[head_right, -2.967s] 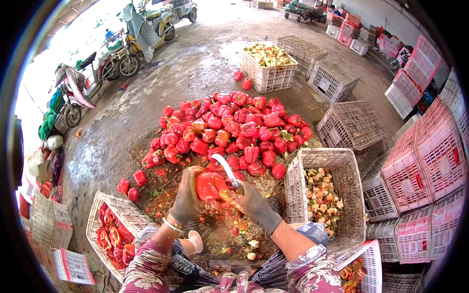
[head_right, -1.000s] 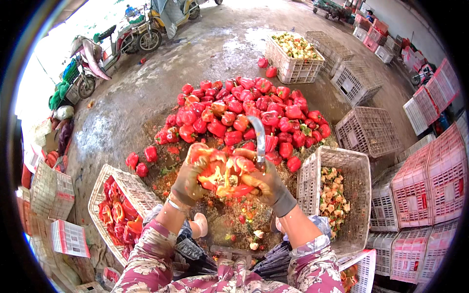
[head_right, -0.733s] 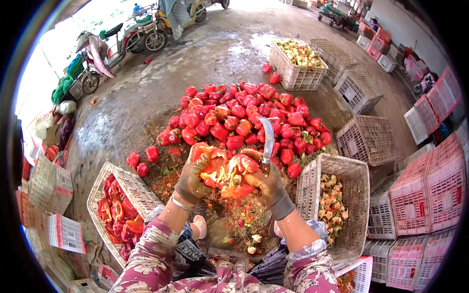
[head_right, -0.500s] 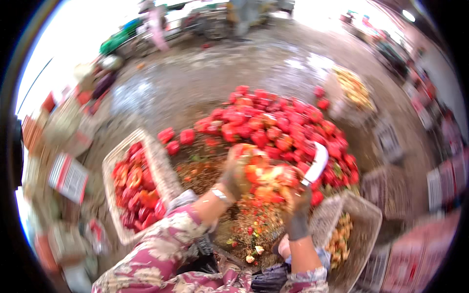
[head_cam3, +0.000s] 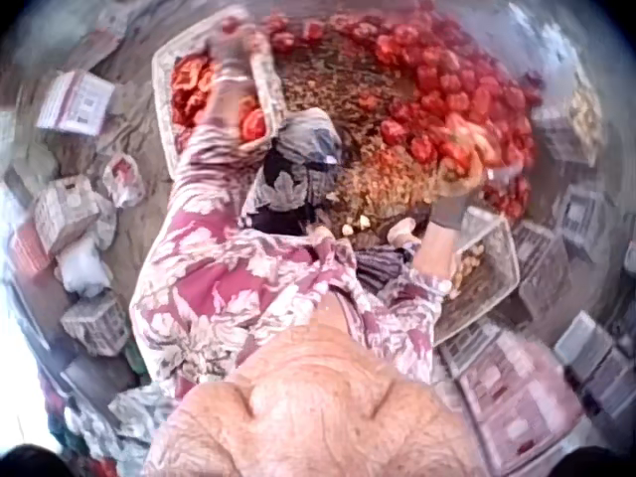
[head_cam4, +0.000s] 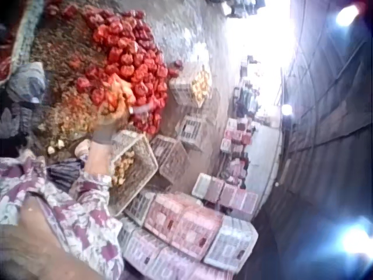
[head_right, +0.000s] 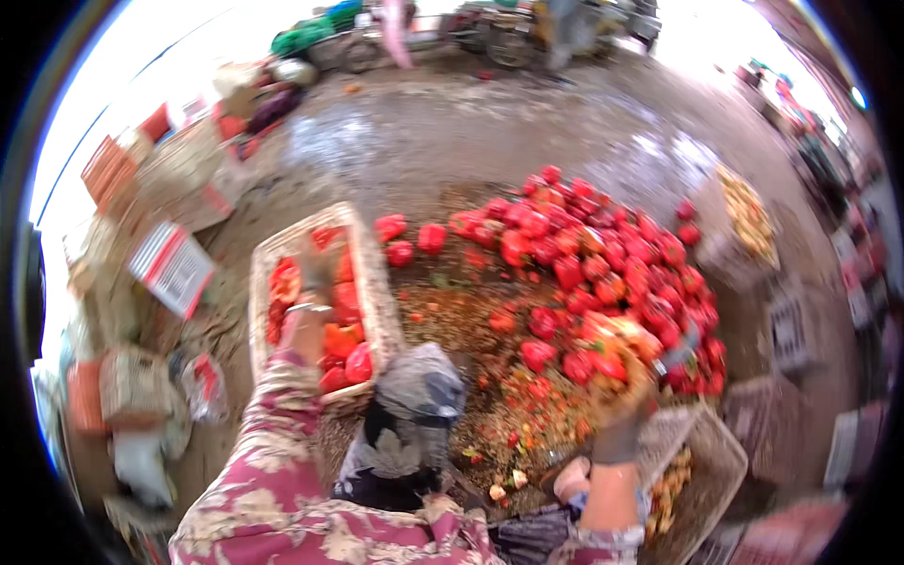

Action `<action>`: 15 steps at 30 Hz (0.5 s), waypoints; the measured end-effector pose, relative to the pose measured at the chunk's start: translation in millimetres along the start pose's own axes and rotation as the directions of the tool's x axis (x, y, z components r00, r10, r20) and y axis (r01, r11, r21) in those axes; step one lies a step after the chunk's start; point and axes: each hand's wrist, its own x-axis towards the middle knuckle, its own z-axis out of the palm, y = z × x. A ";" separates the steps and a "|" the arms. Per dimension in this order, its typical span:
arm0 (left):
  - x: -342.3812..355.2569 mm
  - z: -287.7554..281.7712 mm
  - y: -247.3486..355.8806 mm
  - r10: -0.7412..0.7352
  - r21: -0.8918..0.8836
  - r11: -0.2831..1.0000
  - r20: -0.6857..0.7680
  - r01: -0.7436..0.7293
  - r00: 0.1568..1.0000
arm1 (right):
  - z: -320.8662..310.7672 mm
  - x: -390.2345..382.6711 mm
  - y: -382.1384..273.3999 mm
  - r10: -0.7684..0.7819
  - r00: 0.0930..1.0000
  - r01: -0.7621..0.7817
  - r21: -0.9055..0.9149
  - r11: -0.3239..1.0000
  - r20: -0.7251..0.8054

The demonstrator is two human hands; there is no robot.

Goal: The person sits on the ground and uses a knife to cut the tops off red bell peppers. They remove the seeds and place the cleaned peppers into a white plastic crate while discarding the waste into a separate container.

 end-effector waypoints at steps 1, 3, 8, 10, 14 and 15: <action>6.6 -8.5 -19.0 0.119 0.107 0.987 0.040 -0.123 0.992 | 2.0 -4.1 8.6 -0.201 0.973 0.139 -0.410 0.901 -0.113; 17.7 -25.9 -58.6 0.352 0.302 0.878 0.123 -0.372 0.928 | 32.7 -4.7 21.8 -0.231 0.901 0.123 -0.295 0.948 -0.366; -66.5 38.7 111.7 0.128 -0.428 0.820 0.784 0.379 0.607 | 21.0 -6.0 2.4 -0.186 0.981 0.193 -0.259 0.946 0.049; -119.6 53.4 166.6 0.310 -0.375 0.530 0.920 0.760 0.238 | 20.7 -6.6 3.1 -0.152 0.988 0.156 -0.209 0.966 0.034; -217.5 66.7 223.5 0.537 0.058 0.194 0.829 0.979 -0.155 | 36.9 -23.5 -11.6 -0.116 0.993 0.100 -0.398 0.912 -0.015; -230.4 76.5 220.7 0.568 0.086 0.153 0.808 0.984 -0.159 | 42.5 -24.2 -11.6 -0.125 0.990 0.081 -0.450 0.889 -0.069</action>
